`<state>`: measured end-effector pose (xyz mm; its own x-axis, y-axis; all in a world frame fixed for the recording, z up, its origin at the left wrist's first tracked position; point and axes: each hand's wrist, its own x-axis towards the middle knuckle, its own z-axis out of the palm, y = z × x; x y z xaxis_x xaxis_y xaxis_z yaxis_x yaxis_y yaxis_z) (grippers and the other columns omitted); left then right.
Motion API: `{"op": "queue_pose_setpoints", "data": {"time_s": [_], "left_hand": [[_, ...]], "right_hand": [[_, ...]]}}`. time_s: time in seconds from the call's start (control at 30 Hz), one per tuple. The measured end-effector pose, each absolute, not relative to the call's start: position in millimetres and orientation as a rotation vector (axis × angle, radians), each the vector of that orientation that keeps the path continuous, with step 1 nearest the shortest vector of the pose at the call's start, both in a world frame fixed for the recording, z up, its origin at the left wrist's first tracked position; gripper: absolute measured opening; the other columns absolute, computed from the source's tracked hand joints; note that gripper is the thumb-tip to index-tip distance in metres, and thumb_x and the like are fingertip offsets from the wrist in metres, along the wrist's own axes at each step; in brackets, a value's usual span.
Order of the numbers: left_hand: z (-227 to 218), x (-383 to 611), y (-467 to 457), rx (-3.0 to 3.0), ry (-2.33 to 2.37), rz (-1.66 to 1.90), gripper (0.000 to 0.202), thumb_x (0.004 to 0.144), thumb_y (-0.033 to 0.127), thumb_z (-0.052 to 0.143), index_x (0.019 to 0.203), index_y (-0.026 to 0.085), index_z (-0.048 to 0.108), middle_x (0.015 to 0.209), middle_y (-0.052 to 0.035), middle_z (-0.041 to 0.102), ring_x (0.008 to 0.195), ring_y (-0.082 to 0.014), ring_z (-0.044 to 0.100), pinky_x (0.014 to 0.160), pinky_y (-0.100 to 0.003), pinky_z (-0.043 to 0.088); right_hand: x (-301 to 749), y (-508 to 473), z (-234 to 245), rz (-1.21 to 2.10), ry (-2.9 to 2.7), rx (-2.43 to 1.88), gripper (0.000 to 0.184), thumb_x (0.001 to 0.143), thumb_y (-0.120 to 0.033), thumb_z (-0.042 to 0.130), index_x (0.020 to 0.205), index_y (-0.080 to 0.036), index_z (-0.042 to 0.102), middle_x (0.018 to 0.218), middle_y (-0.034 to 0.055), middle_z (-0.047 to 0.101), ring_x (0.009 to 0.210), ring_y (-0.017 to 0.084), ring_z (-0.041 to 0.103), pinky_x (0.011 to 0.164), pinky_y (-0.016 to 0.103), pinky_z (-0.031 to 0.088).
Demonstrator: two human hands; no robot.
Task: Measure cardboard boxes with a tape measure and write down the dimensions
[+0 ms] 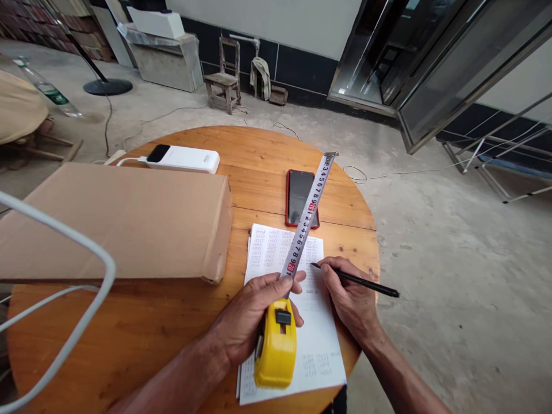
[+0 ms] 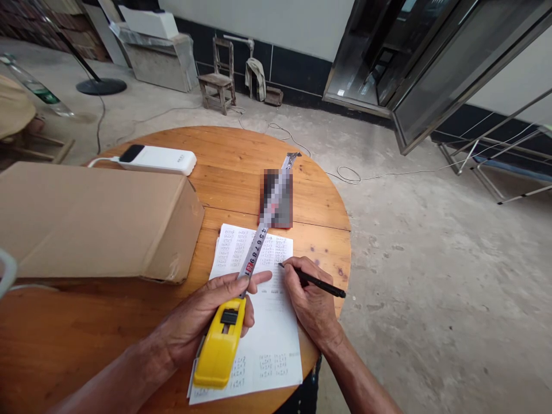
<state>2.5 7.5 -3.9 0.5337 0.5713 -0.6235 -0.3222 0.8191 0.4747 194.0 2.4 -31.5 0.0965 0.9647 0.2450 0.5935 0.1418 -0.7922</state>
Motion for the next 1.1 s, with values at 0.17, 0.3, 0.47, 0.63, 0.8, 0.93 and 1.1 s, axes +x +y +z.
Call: {"op": "queue_pose_setpoints", "data": {"time_s": [0.17,0.3,0.47,0.63,0.8,0.93,1.1], "left_hand": [[-4.5,3.8,8.6,0.336,0.856,0.545,0.021,0.085,0.035,0.056,0.082,0.015,0.059,0.075,-0.0148,0.073,0.044,-0.0084,0.053,0.045,-0.018,0.036],[-5.4,4.0,8.4,0.329,0.857,0.536,0.020,0.085,0.035,0.056,0.083,0.015,0.059,0.078,-0.0157,0.074,0.044,-0.0082,0.052,0.045,-0.018,0.036],[-4.1,3.8,7.0,0.325,0.859,0.539,0.020,0.085,0.034,0.056,0.082,0.015,0.059,0.080,-0.0162,0.074,0.044,-0.0081,0.053,0.045,-0.018,0.036],[-4.3,3.4,7.3,0.316,0.863,0.535,0.021,0.085,0.035,0.056,0.085,0.014,0.061,0.075,-0.0141,0.073,0.043,-0.0079,0.052,0.046,-0.018,0.035],[-5.4,2.8,7.5,0.307,0.861,0.541,0.020,0.085,0.033,0.056,0.086,0.014,0.061,0.073,-0.0132,0.072,0.044,-0.0077,0.051,0.046,-0.018,0.036],[-4.9,3.5,6.9,0.309,0.857,0.538,0.021,0.085,0.035,0.057,0.085,0.014,0.061,0.070,-0.0123,0.072,0.043,-0.0082,0.052,0.045,-0.018,0.035],[-3.6,4.3,8.3,0.313,0.858,0.539,0.021,0.084,0.035,0.057,0.085,0.014,0.061,0.068,-0.0114,0.072,0.043,-0.0084,0.052,0.045,-0.017,0.035]], "right_hand": [[193.3,4.1,-31.2,0.560,-1.610,-1.511,0.011,0.087,-0.019,0.055,0.084,-0.020,0.065,0.074,-0.0016,0.064,0.061,0.010,0.057,0.057,0.021,0.045],[193.1,4.8,-30.1,0.555,-1.634,-1.509,0.011,0.086,-0.018,0.054,0.084,-0.020,0.065,0.074,-0.0010,0.065,0.064,0.011,0.058,0.059,0.022,0.046],[192.6,4.5,-29.0,0.524,-1.668,-1.517,0.012,0.086,-0.018,0.053,0.084,-0.019,0.065,0.075,0.0001,0.066,0.067,0.013,0.060,0.062,0.023,0.047],[192.5,4.9,-27.8,0.497,-1.682,-1.524,0.012,0.086,-0.018,0.053,0.083,-0.019,0.064,0.074,0.0001,0.066,0.066,0.013,0.060,0.063,0.024,0.046],[192.5,4.5,-27.3,0.529,-1.705,-1.517,0.013,0.086,-0.018,0.052,0.081,-0.019,0.064,0.074,-0.0001,0.066,0.066,0.013,0.060,0.062,0.024,0.046],[191.9,3.6,-27.6,0.506,-1.681,-1.538,0.013,0.086,-0.018,0.052,0.080,-0.019,0.064,0.073,0.0002,0.066,0.065,0.013,0.059,0.060,0.024,0.045],[192.0,3.6,-26.8,0.488,-1.657,-1.557,0.014,0.085,-0.020,0.053,0.079,-0.019,0.065,0.073,0.0004,0.067,0.065,0.013,0.060,0.059,0.024,0.046]]}}
